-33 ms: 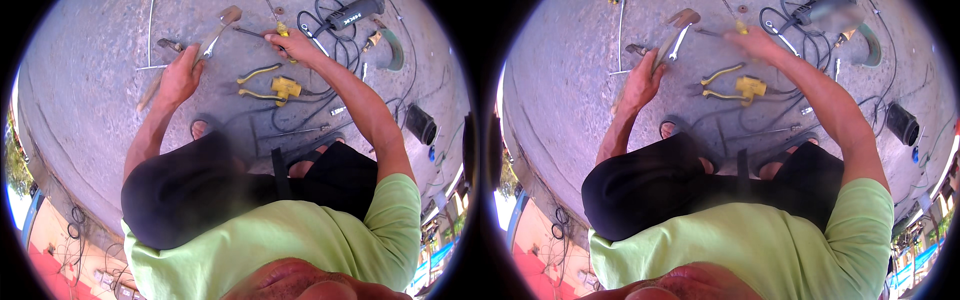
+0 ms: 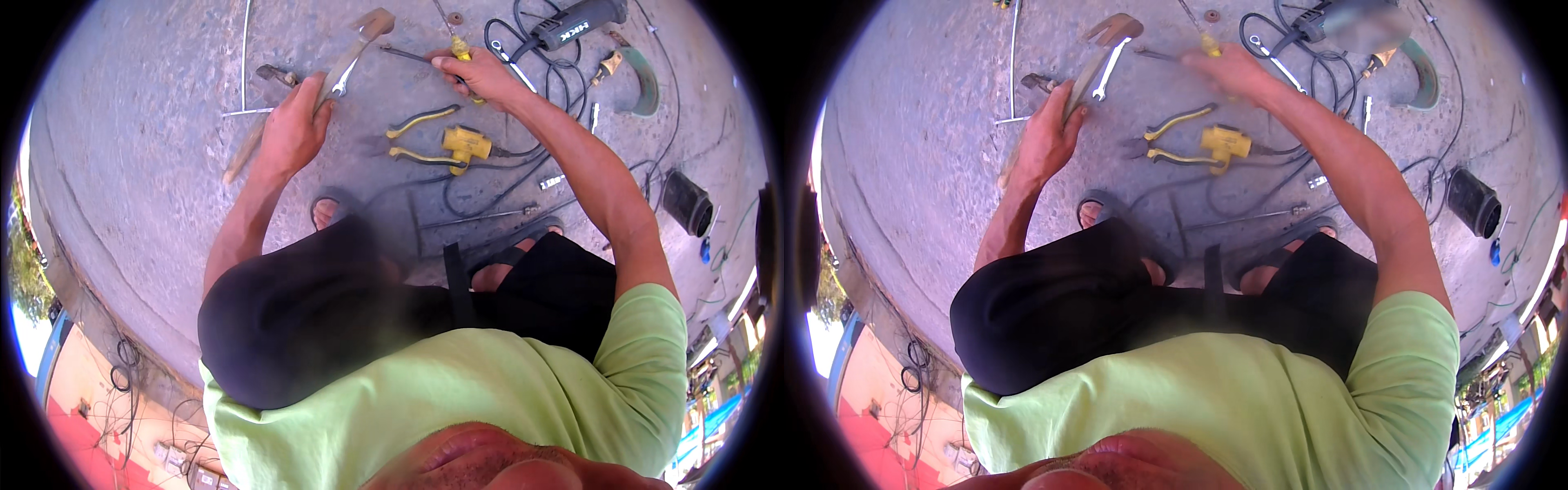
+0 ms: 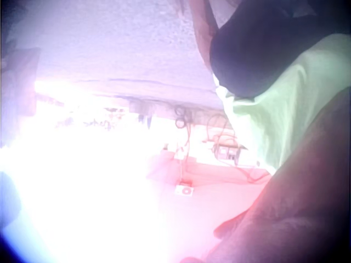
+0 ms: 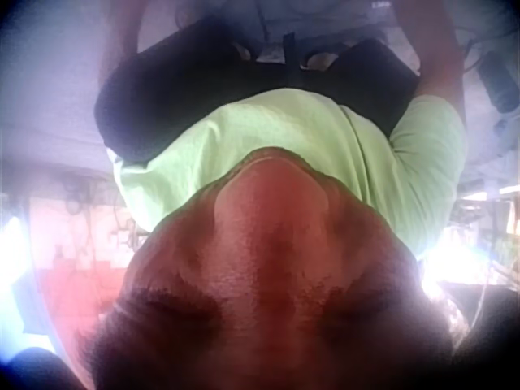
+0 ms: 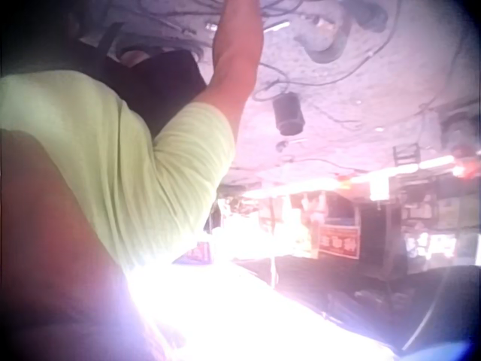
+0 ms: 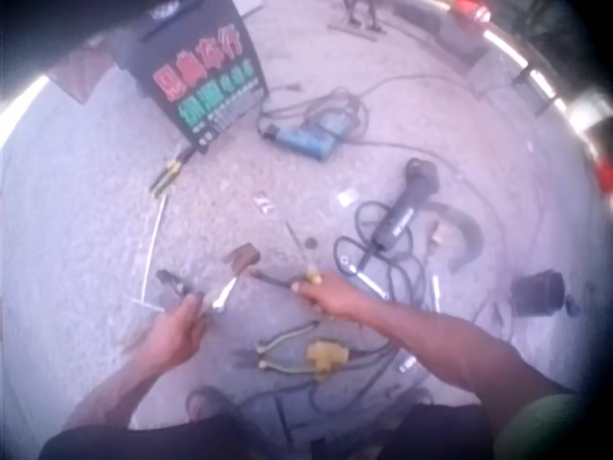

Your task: The person uses a hammer to tap a small metal mechanical component, manipulates parts with pliers, and adjusts a screw using a screwdriver while sitting. They handle a metal bracket, a spring, and a small metal plate, occasionally using a wrench and a metal rod to check the assembly.

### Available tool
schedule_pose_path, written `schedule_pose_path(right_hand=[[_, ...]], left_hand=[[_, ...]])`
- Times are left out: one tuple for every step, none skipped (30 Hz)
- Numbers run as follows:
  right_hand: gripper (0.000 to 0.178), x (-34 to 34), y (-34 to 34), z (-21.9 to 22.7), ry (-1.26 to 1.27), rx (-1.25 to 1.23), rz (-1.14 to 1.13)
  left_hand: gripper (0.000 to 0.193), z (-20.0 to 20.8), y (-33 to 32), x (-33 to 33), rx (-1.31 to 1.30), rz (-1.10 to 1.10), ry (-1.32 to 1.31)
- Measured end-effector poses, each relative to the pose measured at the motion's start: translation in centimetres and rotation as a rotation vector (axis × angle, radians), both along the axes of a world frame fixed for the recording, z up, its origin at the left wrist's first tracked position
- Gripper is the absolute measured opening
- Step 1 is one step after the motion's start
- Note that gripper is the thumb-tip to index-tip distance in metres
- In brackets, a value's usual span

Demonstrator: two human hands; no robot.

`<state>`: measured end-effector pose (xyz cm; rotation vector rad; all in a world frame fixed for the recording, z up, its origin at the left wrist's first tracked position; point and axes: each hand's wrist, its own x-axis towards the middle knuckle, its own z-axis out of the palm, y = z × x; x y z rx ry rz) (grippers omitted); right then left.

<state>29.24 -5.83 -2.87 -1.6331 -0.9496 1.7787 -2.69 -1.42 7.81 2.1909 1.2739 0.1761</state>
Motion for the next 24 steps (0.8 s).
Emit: schedule_pose_path(right_hand=[[0.038,0.1,-0.1,-0.1,-0.016,-0.009,0.002],[0.038,0.1,-0.2,-0.1,-0.032,-0.017,0.004],[0.038,0.1,-0.3,-0.2,-0.039,-0.014,0.001],[0.038,0.0,-0.1,-0.2,-0.044,-0.005,0.002],[0.038,-0.1,0.0,-0.1,-0.048,0.004,0.004],[0.038,-0.3,0.0,0.1,-0.033,0.006,0.012],[0.038,-0.2,0.0,0.2,-0.021,0.01,0.02],[0.038,-0.1,0.1,0.3,-0.009,0.013,0.028],[0.038,-0.2,0.2,0.3,-0.011,0.017,0.022],[0.038,-0.1,0.0,0.2,-0.016,0.016,0.013],[0.039,0.0,-0.1,0.1,-0.02,0.015,0.003],[0.039,0.1,-0.1,0.0,-0.03,0.012,0.005],[0.039,0.0,0.1,-0.1,-0.036,0.009,0.01],[0.039,0.0,0.1,-0.1,-0.043,0.006,0.015],[0.04,0.1,0.0,-0.1,-0.041,0.009,0.01],[0.04,0.0,0.1,0.0,-0.035,0.016,0.008],[0.04,-0.1,0.2,0.1,-0.029,0.024,0.005],[0.04,-0.3,0.2,0.2,-0.022,0.02,0.018],[0.04,-0.2,0.2,0.3,-0.021,0.014,0.028],[0.04,-0.1,0.1,0.5,-0.02,0.008,0.038],[0.041,-0.1,0.1,0.6,-0.006,0.013,0.028],[0.041,-0.2,-0.1,0.6,0.008,0.013,0.014],[0.041,-0.3,-0.2,0.6,0.022,0.014,0.001],[0.042,-0.2,-0.2,0.5,0.012,0.003,0.005]], left_hand=[[0.04,0.2,-0.4,0.1,0.018,0.013,-0.029],[0.039,0.2,-0.7,0.3,0.018,0.025,-0.054],[0.039,0.3,-1.1,0.5,0.018,0.037,-0.079],[0.038,0.6,-1.2,0.5,0.024,0.054,-0.102],[0.038,0.2,-1.1,0.2,-0.009,0.038,-0.039],[0.038,-0.6,-0.7,-0.2,-0.043,0.023,0.023],[0.038,-0.8,-0.4,-0.1,-0.075,0.008,0.083],[0.038,-0.7,-0.3,-0.1,-0.066,0.014,0.056],[0.038,-0.5,-0.1,-0.1,-0.057,0.019,0.03],[0.038,-0.4,0.0,0.2,-0.053,0.021,0.002],[0.037,-0.1,0.0,0.4,-0.046,0.045,-0.014],[0.037,0.4,-0.1,0.6,-0.039,0.07,-0.029],[0.036,0.6,-0.4,0.7,-0.032,0.097,-0.043],[0.036,0.7,-0.7,0.7,-0.021,0.102,-0.074],[0.037,0.6,-1.2,0.7,-0.009,0.107,-0.107],[0.037,0.5,-1.4,0.5,0.007,0.114,-0.135],[0.037,0.0,-1.2,0.0,-0.018,0.088,-0.081],[0.038,-0.9,-0.6,-0.7,-0.044,0.062,-0.026],[0.039,-1.0,-0.2,-0.6,-0.071,0.033,0.023],[0.039,-0.9,-0.1,-0.6,-0.078,0.052,0.026],[0.039,-0.8,0.1,-0.6,-0.086,0.071,0.029],[0.039,-0.5,0.2,-0.5,-0.096,0.087,0.033],[0.04,-0.2,-0.1,-0.4,-0.079,0.102,-0.01],[0.04,0.2,-0.6,-0.1,-0.062,0.116,-0.053]])
